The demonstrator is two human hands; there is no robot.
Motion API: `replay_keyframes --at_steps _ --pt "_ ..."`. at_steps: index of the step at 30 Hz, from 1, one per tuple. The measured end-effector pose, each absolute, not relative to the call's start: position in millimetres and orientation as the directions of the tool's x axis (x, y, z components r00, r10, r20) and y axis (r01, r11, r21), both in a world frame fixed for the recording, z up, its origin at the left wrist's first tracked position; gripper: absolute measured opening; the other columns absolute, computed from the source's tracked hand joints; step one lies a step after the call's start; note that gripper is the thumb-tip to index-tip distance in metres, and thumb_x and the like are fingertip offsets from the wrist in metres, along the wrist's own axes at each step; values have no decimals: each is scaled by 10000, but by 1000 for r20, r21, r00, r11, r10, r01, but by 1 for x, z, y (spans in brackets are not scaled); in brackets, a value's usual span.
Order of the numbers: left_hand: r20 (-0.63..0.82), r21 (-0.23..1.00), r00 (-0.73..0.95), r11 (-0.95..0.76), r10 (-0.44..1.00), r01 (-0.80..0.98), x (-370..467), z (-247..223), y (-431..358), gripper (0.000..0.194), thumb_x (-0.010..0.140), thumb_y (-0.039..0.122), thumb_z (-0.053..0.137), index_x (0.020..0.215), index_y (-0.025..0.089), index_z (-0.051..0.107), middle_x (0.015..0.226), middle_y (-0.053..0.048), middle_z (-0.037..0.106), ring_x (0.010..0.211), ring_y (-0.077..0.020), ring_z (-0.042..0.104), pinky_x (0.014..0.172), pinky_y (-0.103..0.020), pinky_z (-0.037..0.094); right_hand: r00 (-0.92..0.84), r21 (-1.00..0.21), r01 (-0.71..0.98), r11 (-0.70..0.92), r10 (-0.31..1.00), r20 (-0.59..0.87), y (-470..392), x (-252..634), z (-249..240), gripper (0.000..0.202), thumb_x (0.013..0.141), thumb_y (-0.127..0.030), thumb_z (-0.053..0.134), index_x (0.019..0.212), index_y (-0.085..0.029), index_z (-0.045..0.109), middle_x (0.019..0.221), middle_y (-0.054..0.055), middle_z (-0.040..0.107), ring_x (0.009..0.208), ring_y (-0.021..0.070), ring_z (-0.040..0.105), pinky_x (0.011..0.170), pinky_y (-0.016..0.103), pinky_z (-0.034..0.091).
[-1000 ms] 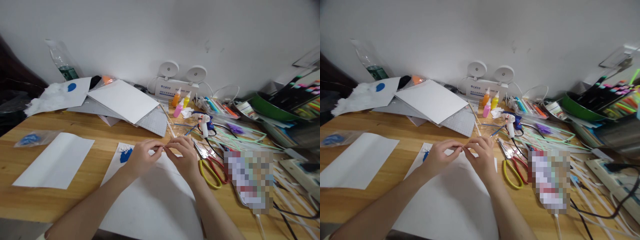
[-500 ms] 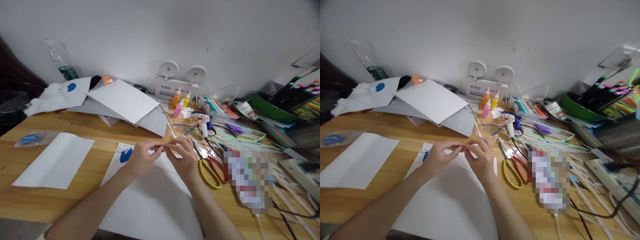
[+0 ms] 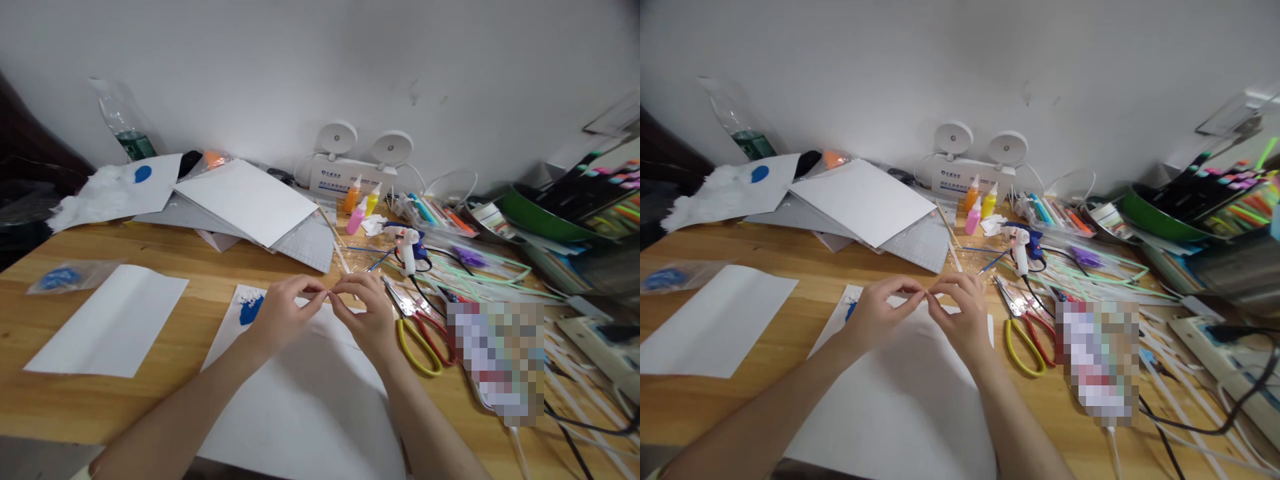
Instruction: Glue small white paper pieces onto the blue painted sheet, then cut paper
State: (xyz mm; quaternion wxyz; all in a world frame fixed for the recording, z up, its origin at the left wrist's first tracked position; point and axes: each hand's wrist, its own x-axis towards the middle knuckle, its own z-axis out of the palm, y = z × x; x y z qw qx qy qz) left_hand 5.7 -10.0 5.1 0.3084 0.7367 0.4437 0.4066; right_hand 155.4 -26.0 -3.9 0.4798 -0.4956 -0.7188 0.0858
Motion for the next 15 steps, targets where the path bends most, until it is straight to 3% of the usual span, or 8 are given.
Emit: replay_keyframes --at_steps 15 --pt "331 816 273 -420 903 398 5 6 -10 61 748 174 531 737 179 591 708 11 641 673 -113 600 657 -221 487 -74 -635 577 513 808 584 -25 155 -1 47 727 -155 603 718 -201 595 752 26 589 753 171 526 719 339 398"
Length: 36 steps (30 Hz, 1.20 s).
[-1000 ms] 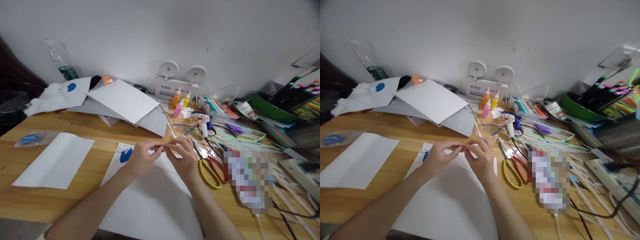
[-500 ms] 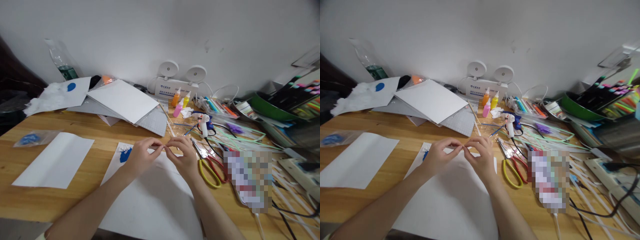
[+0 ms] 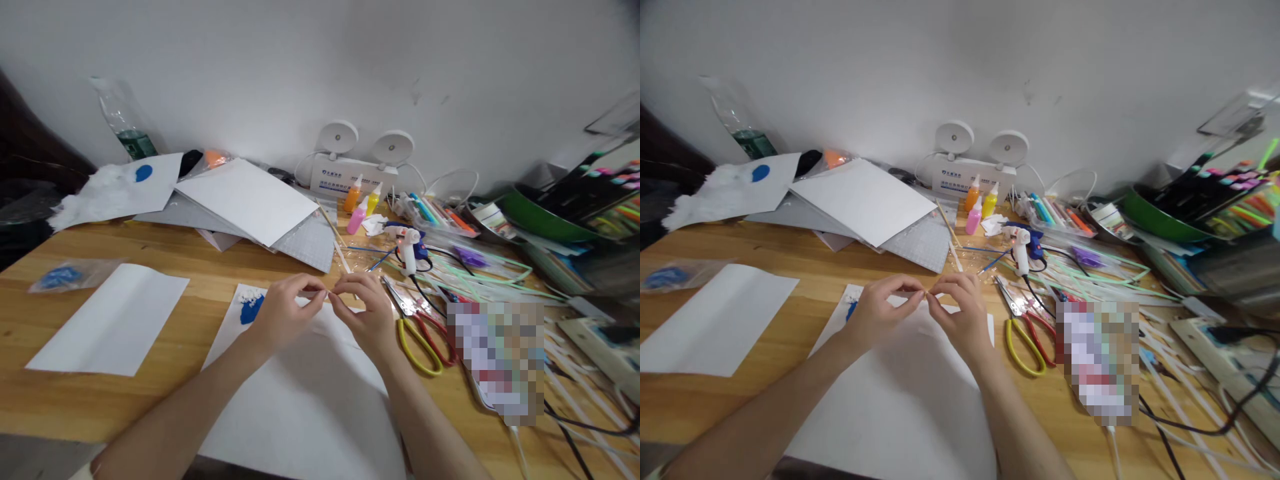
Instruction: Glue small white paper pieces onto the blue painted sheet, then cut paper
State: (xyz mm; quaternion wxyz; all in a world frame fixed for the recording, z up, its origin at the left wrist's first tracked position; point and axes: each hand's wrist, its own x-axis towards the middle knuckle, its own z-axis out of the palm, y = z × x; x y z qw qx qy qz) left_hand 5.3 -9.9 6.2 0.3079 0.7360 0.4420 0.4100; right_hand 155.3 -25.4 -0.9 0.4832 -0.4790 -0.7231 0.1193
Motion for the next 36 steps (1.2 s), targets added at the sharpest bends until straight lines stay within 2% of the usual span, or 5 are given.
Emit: replay_keyframes --at_steps 14,23,36 --pt "324 800 308 -433 895 416 6 8 -11 93 731 138 511 736 176 595 684 16 625 635 -103 551 610 -211 431 -110 -624 565 540 799 592 -25 156 -1 72 728 -134 600 731 -205 586 758 28 586 757 172 519 709 340 406" --pt "326 821 265 -410 908 396 6 6 -10 60 735 150 527 722 173 581 696 16 625 657 -96 570 649 -199 457 -117 -618 566 546 795 596 -25 156 -1 73 721 -127 607 726 -196 582 758 31 588 758 169 519 711 339 405" --pt "308 826 320 -419 896 377 5 8 -11 99 752 133 507 769 179 592 748 11 639 703 -101 583 659 -198 451 -137 -606 566 559 789 600 -23 157 -4 73 736 -136 601 742 -208 589 765 29 592 765 171 521 713 346 416"
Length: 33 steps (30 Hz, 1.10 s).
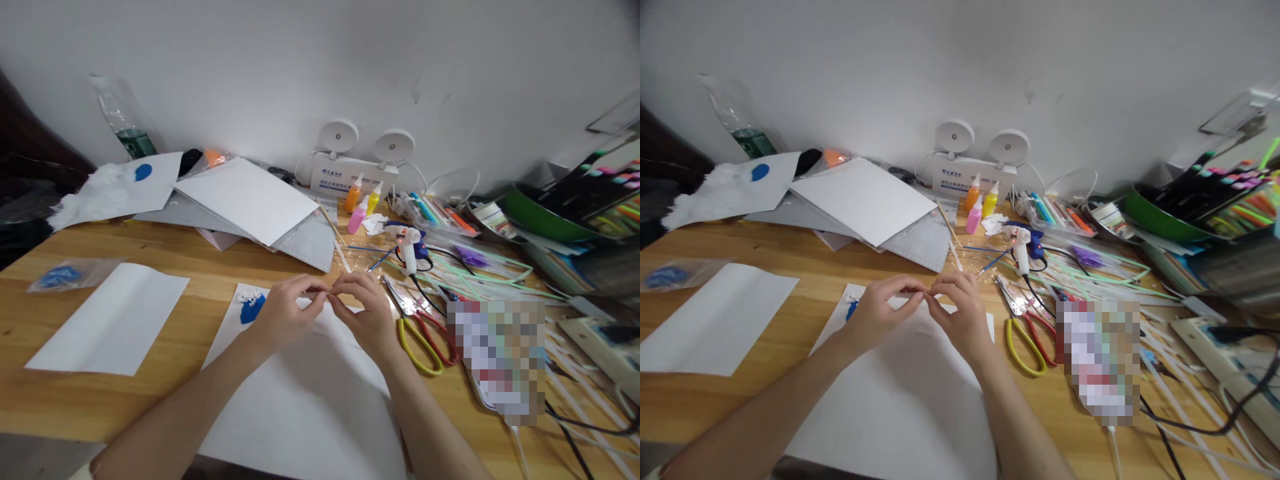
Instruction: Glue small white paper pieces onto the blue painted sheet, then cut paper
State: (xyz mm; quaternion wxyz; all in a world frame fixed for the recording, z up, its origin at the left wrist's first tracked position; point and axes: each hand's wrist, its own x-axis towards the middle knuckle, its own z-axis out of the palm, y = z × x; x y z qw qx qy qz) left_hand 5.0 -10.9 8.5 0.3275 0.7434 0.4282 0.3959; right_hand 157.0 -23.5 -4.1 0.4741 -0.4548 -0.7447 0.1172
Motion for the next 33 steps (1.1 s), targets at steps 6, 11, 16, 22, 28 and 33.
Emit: replay_keyframes --at_steps 6,11,16,22,28,33 --pt "296 829 312 -405 903 385 5 8 -10 104 753 143 506 774 180 601 758 7 650 708 -110 595 651 -203 461 -124 -589 603 538 793 597 -23 158 -6 57 747 -157 607 754 -213 608 773 28 600 764 171 520 709 344 408" --pt "286 844 299 -387 910 371 5 7 -11 111 750 151 501 775 184 604 754 3 652 705 -122 603 649 -221 480 -96 -573 619 537 776 623 -24 157 -6 60 739 -151 617 751 -210 615 764 28 601 751 170 525 701 343 407" --pt "281 844 307 -386 909 372 5 8 -11 118 753 144 500 780 183 608 762 2 656 713 -120 605 658 -220 478 -80 -587 618 522 785 614 -24 157 -5 62 739 -152 617 752 -212 620 758 29 599 749 170 519 696 344 414" --pt "286 846 308 -390 907 363 5 9 -11 115 752 136 504 773 177 610 755 2 656 709 -114 602 656 -211 477 -71 -589 601 540 770 634 -25 155 -6 94 748 -137 600 781 -221 627 783 34 591 764 168 527 686 336 426" --pt "299 843 311 -402 902 358 6 6 -10 111 753 138 508 775 179 608 754 9 657 711 -108 604 660 -203 477 -72 -562 609 559 745 664 -26 154 -4 90 729 -121 604 748 -209 614 764 33 591 743 165 532 681 333 414" --pt "320 822 291 -417 902 388 6 5 -10 76 760 172 517 751 182 592 720 11 639 681 -112 597 644 -217 478 -75 -587 600 544 768 636 -26 154 -2 81 725 -126 595 727 -206 585 754 30 587 736 168 530 688 339 411"
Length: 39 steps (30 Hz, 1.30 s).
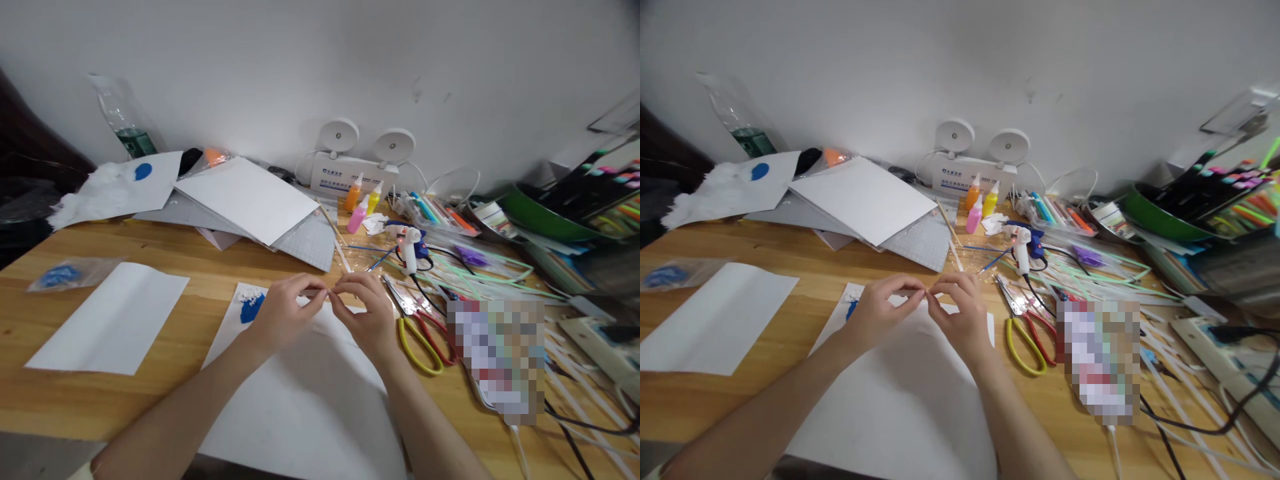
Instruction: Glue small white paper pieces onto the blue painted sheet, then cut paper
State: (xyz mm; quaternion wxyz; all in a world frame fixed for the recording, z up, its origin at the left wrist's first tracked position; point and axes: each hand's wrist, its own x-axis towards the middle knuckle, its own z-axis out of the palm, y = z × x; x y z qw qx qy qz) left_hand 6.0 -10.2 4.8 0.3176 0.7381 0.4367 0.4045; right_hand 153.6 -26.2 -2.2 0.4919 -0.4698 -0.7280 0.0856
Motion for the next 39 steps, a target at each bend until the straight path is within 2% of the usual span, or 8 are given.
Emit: replay_keyframes --at_steps 11,19,26,39 --pt "374 721 328 -494 868 486 4 4 -10 73 784 191 504 765 188 575 733 3 627 703 -128 577 661 -256 443 -108 -636 565 526 811 575 -25 154 -3 67 739 -139 580 741 -205 570 768 28 580 752 168 525 706 338 408" --pt "360 763 346 -487 867 426 5 5 -11 108 756 129 502 795 187 585 756 8 633 704 -112 585 660 -227 446 -99 -635 565 526 808 581 -24 155 -3 67 731 -136 592 741 -201 577 771 33 585 758 168 529 715 338 410" --pt "367 765 289 -464 884 447 5 5 -10 83 752 142 501 736 185 569 703 10 615 668 -114 571 637 -228 454 -103 -632 571 523 810 577 -26 154 -1 65 737 -145 575 728 -209 573 761 29 583 750 172 531 707 343 414" --pt "352 766 346 -480 870 427 4 5 -11 123 754 116 488 803 177 583 756 2 623 702 -112 580 655 -226 436 -121 -630 552 546 800 587 -25 154 -2 85 729 -122 589 739 -205 580 775 33 584 755 171 527 704 336 417"
